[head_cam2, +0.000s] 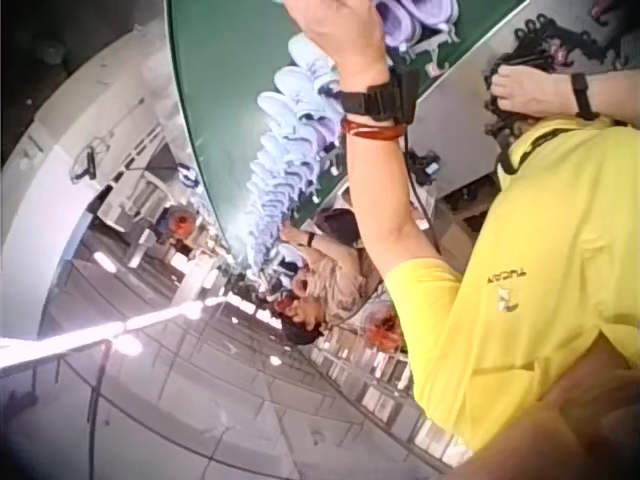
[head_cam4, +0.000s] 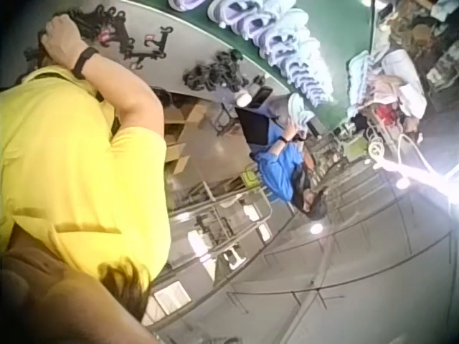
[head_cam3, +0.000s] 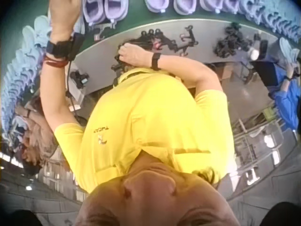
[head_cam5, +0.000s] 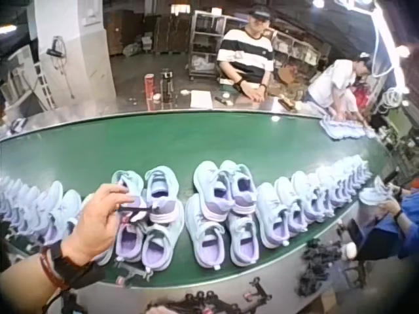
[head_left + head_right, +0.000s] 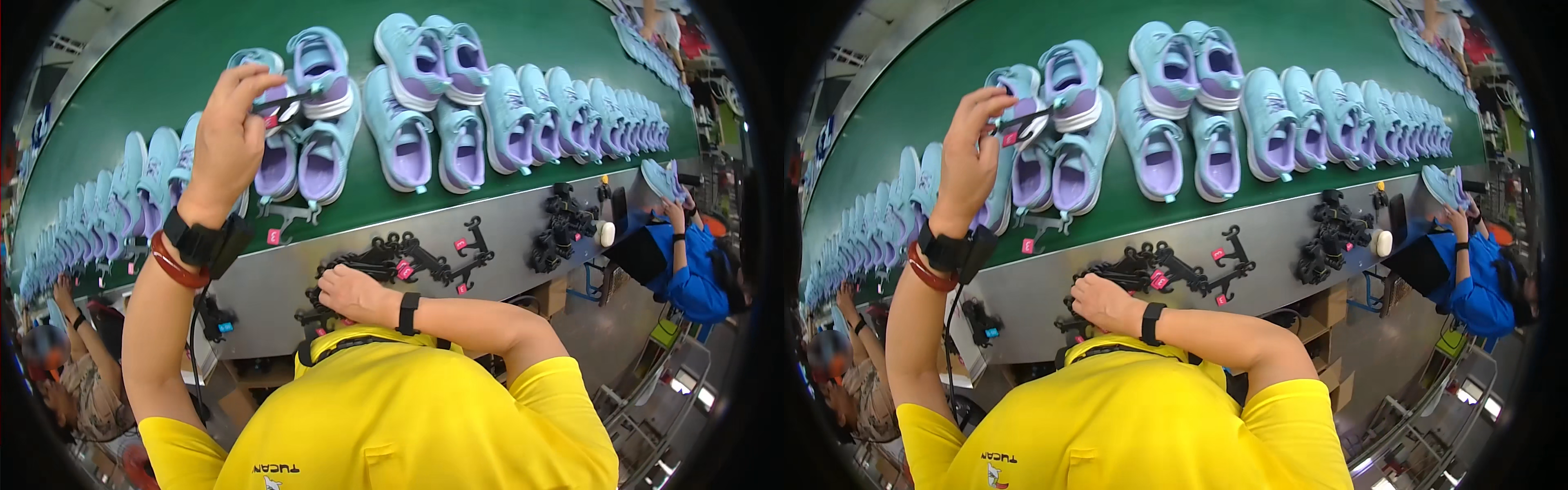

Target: The person attaches black plastic tags to pairs of light blue and purple sneakers moving along a green conveyor belt. They pick up tags from a pile, clip them onto the shoes, and occasionally adjust the shoes' position. The person also briefly handles a box of tags on the floor.

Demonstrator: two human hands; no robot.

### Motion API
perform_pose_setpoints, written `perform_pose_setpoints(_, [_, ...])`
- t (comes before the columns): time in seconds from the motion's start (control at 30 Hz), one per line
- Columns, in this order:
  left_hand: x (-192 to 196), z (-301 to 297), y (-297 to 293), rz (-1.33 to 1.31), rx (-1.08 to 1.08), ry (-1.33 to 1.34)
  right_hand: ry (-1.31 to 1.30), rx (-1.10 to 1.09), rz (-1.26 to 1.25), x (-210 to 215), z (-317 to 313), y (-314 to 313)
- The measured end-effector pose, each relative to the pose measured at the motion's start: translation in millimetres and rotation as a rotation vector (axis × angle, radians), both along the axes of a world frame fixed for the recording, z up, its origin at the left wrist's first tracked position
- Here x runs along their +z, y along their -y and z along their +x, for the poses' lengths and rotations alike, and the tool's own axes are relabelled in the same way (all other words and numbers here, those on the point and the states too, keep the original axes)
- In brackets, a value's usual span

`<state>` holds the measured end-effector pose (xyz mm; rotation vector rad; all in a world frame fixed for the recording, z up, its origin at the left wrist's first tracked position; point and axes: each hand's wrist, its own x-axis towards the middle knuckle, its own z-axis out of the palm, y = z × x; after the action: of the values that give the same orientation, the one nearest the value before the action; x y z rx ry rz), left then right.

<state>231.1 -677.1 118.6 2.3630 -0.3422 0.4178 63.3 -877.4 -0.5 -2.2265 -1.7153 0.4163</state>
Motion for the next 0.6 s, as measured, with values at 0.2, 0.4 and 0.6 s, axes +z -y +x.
perform_pose_setpoints(0.2, [-7,6,48,-0.08,-0.114,-0.094,-0.177,-0.093,0.075,-5,0,13])
perform_pose_setpoints(0.4, [-34,37,113,0.046,-0.191,-0.082,-0.329,-0.214,0.275,-18,11,29])
perform_pose_setpoints(0.6, [-88,87,154,0.032,-0.217,-0.192,-1.033,-0.377,0.435,14,58,72])
